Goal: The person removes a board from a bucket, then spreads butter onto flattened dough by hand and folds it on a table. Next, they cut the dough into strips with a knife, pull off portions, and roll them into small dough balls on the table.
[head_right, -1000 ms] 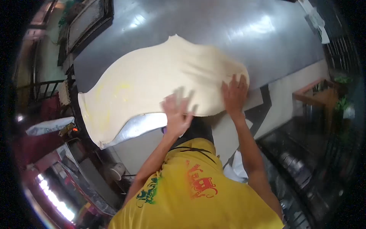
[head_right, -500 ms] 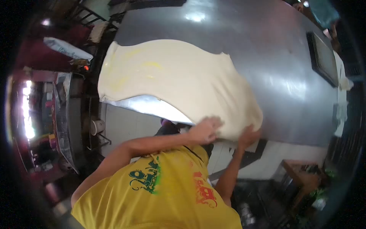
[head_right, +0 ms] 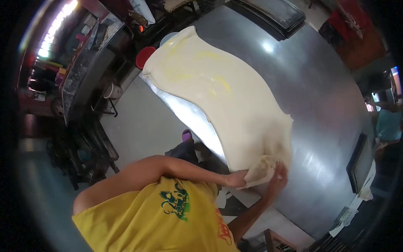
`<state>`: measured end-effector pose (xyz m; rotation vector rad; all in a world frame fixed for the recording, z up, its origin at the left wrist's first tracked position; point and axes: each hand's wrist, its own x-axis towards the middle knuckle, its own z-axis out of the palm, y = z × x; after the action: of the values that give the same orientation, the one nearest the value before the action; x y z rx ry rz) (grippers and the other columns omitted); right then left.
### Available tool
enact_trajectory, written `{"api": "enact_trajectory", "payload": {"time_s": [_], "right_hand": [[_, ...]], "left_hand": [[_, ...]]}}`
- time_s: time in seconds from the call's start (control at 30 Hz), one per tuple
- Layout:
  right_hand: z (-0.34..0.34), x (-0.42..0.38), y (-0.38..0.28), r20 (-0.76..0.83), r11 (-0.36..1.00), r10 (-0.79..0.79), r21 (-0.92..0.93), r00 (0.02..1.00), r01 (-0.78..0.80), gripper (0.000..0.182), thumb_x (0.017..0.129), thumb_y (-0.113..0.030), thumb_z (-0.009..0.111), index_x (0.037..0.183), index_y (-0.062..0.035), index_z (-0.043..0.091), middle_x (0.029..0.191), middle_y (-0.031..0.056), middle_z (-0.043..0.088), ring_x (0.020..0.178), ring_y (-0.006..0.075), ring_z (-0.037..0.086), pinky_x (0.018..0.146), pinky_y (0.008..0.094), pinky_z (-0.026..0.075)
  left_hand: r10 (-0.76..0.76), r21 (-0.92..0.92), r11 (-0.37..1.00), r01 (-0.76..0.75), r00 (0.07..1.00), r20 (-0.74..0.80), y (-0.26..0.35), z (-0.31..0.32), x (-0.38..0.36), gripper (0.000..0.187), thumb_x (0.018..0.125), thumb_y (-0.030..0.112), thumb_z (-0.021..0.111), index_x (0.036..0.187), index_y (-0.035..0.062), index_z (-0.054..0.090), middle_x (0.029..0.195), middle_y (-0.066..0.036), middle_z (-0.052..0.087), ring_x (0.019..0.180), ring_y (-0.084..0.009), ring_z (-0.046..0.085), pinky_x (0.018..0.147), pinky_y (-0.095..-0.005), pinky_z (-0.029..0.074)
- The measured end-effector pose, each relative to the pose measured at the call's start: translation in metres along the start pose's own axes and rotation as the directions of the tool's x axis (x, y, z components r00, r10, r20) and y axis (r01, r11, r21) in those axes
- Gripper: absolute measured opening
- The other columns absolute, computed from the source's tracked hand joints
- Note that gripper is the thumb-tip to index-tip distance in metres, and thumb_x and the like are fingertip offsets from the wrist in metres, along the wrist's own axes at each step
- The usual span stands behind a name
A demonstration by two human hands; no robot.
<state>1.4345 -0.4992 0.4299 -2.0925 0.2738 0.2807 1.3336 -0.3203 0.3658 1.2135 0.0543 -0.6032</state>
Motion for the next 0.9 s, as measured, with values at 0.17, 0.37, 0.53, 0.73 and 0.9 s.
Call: {"api": "enact_trajectory", "payload": {"time_s": [0.17,0.37,0.53,0.73,0.9], "right_hand": [[0.032,0.072,-0.012,-0.345,0.822,0.12,-0.491,0.931,-0.288,0.099,0.084,-0.063,0.071,0.158,-0.0088,0.032,0.153,0.0199,0.042,0.134,0.0395,0.048,0.109,0.0476,0.043],[0.033,0.096,0.008,-0.373,0.736,0.07,-0.607,0.925,-0.3,0.1,0.076,-0.07,0.074,0.146,-0.0026,0.05,0.124,0.0258,0.065,0.113,0.0423,0.063,0.105,0.052,0.047],[0.017,0.104,-0.019,-0.085,0.926,0.357,-0.097,0.93,-0.364,0.046,0.089,-0.035,0.072,0.117,0.0004,0.063,0.104,0.0157,0.069,0.089,0.0284,0.069,0.076,0.0399,0.058],[0.08,0.054,-0.194,0.172,0.576,0.371,0.728,0.913,-0.371,0.013,0.093,-0.011,0.06,0.104,-0.0058,0.063,0.09,0.0067,0.068,0.059,0.0138,0.063,0.033,0.0211,0.037],[0.23,0.061,-0.36,0.19,0.429,0.043,0.883,0.981,-0.19,0.021,0.087,-0.005,0.063,0.108,-0.004,0.067,0.093,0.0034,0.067,0.073,0.0121,0.064,0.043,0.0228,0.04]], "left_hand": [[-0.244,-0.007,0.969,0.246,0.963,0.119,-0.02,-0.026,0.01,0.038,0.083,0.008,0.062,0.121,0.0103,0.067,0.086,-0.001,0.068,0.072,-0.0105,0.063,0.056,-0.028,0.052],[0.071,0.045,0.996,-0.073,0.997,0.04,-0.02,-0.052,-0.01,0.045,0.085,0.012,0.058,0.13,0.0108,0.062,0.086,-0.004,0.066,0.076,-0.0154,0.063,0.065,-0.0335,0.051],[-0.14,-0.1,0.978,0.181,0.937,0.32,0.06,-0.112,-0.06,0.045,0.085,0.014,0.058,0.129,0.0067,0.057,0.09,-0.004,0.062,0.078,-0.0159,0.059,0.068,-0.0336,0.05],[-0.084,-0.134,0.977,0.168,0.871,0.485,0.159,-0.244,-0.147,0.041,0.085,0.011,0.06,0.126,0.0051,0.059,0.093,-0.006,0.062,0.083,-0.0131,0.06,0.073,-0.0318,0.05],[0.43,-0.291,0.865,-0.409,0.903,0.011,0.221,-0.389,-0.231,0.021,0.076,0.008,0.073,0.097,0.0078,0.069,0.095,-0.004,0.065,0.095,-0.0223,0.059,0.084,-0.0383,0.049]]}}
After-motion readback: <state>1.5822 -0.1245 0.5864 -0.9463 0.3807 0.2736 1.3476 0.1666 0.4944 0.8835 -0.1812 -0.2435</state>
